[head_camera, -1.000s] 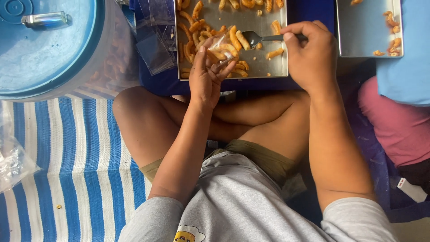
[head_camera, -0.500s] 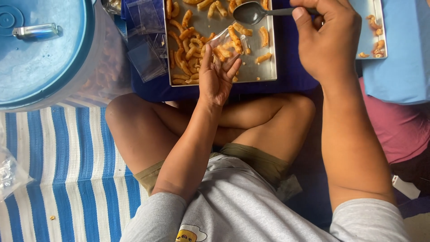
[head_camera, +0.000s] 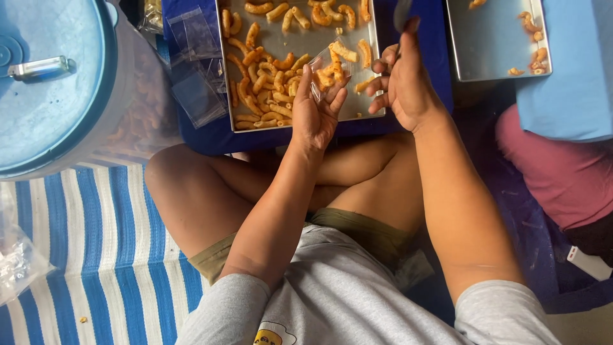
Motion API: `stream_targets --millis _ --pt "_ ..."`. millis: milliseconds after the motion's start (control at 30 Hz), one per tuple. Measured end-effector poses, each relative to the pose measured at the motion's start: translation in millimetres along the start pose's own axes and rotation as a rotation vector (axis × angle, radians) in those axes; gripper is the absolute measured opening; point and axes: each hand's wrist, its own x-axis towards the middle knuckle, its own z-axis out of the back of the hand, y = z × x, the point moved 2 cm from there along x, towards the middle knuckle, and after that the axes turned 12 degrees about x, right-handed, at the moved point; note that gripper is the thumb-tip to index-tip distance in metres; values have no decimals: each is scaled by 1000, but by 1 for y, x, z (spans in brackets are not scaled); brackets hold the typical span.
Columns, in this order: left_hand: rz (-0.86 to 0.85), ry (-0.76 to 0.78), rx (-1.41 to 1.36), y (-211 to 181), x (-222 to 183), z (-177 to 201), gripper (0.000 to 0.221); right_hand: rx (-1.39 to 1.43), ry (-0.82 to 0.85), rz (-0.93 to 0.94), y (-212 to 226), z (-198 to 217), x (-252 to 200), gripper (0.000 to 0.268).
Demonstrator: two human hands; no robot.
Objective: A person is sitting on the floor and using a spoon to fill small plastic bags with macaroni-shaped snacks from a metal tray.
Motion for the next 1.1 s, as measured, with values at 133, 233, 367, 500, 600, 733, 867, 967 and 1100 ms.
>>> stream_targets --millis 133,233,367,500,600,733,867,967,1100 --pt "-1 9 -6 3 4 2 48 -136 164 123 -9 11 3 90" --pt "-5 10 6 4 4 -1 48 -120 142 171 -3 2 -4 47" --pt "-21 48 73 2 0 -12 51 -130 58 238 3 2 5 38" --pt "-31 29 208 -5 -4 -21 74 -269 18 208 5 7 15 43" --pt "-49 70 273 -5 2 -12 63 -342 37 214 4 5 16 45" --pt "-100 59 465 -12 -2 -19 74 -340 36 137 -1 -2 16 47" --pt "-71 -28 616 -22 -10 -31 77 -343 -15 164 -5 -2 18 49" --pt "-55 -131 763 -26 -12 -40 76 -271 -41 147 -5 0 18 47" --pt "-124 -286 893 -29 -14 -53 82 -244 -43 104 -8 5 21 44"
